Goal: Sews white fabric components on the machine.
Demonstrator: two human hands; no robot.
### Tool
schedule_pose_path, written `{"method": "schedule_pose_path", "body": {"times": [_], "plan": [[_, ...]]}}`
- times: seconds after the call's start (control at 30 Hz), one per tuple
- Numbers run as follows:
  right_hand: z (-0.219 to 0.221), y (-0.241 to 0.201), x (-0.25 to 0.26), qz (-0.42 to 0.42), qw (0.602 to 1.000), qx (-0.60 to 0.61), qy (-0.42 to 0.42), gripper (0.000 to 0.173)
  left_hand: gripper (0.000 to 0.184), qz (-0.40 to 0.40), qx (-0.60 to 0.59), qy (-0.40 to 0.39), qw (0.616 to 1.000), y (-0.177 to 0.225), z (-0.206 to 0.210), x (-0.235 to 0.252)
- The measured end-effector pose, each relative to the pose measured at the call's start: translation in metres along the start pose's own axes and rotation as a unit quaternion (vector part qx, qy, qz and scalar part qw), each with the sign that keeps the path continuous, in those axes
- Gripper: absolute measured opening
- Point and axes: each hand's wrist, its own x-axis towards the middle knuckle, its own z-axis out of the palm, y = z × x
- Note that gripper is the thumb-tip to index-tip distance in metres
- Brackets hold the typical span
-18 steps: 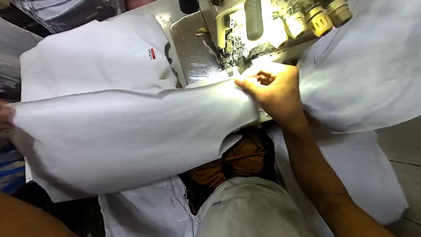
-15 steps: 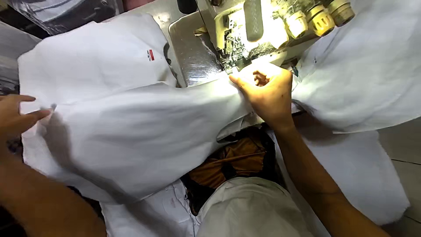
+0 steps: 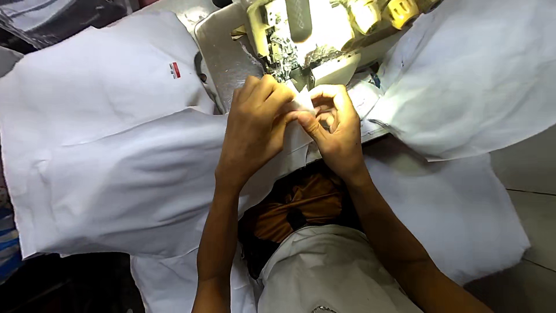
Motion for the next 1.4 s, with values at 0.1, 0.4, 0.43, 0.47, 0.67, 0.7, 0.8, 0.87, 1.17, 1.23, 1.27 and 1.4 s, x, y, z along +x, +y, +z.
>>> {"method": "schedule_pose_path", "body": {"times": [0.1,0.4,0.43,0.47,0.67,0.7,0.8,0.87,1.17,1.23,1.27,1.4], "plan": [[-0.010,0.006,-0.013,0.069,0.994,0.066,-0.045,0.038,0.016,-0.003,-0.052,0.000,0.999,0.002,-0.010,-0.001],[-0.012,0.015,-0.020,0.137,0.990,0.004,-0.040,0.013,0.021,-0.007,-0.012,-0.050,0.999,-0.021,-0.019,0.007],[-0.012,0.015,-0.021,0.138,0.990,0.004,-0.038,0.013,0.021,-0.005,-0.012,-0.050,0.999,-0.024,-0.019,0.007],[-0.012,0.016,-0.023,0.137,0.990,0.006,-0.035,0.014,0.022,-0.008,-0.006,-0.048,0.999,-0.026,-0.018,0.008],[-0.015,0.018,-0.029,0.142,0.987,0.061,-0.029,0.015,0.022,-0.022,0.005,-0.043,0.999,-0.025,-0.016,0.008],[-0.015,0.018,-0.030,0.143,0.987,0.066,-0.028,0.015,0.023,-0.022,0.002,-0.043,0.999,-0.025,-0.016,0.007],[-0.010,0.020,-0.027,0.141,0.988,0.064,-0.007,0.016,0.023,-0.022,-0.001,-0.045,0.999,-0.026,-0.016,0.007],[-0.005,0.026,-0.020,0.139,0.989,0.059,0.007,0.018,0.024,-0.026,0.002,-0.043,0.999,-0.027,-0.016,0.007],[-0.001,0.026,-0.020,0.132,0.988,0.079,0.027,0.014,0.024,-0.054,0.015,-0.029,0.998,-0.021,-0.015,0.006],[-0.001,0.027,-0.020,0.132,0.987,0.084,0.024,0.015,0.025,-0.054,0.014,-0.023,0.998,-0.021,-0.015,0.005],[-0.002,0.027,-0.021,0.129,0.988,0.084,0.023,0.015,0.025,-0.055,0.015,-0.021,0.998,-0.021,-0.015,0.004],[-0.002,0.026,-0.022,0.130,0.986,0.097,0.023,0.014,0.025,-0.061,0.024,-0.013,0.998,-0.020,-0.015,0.003]]}}
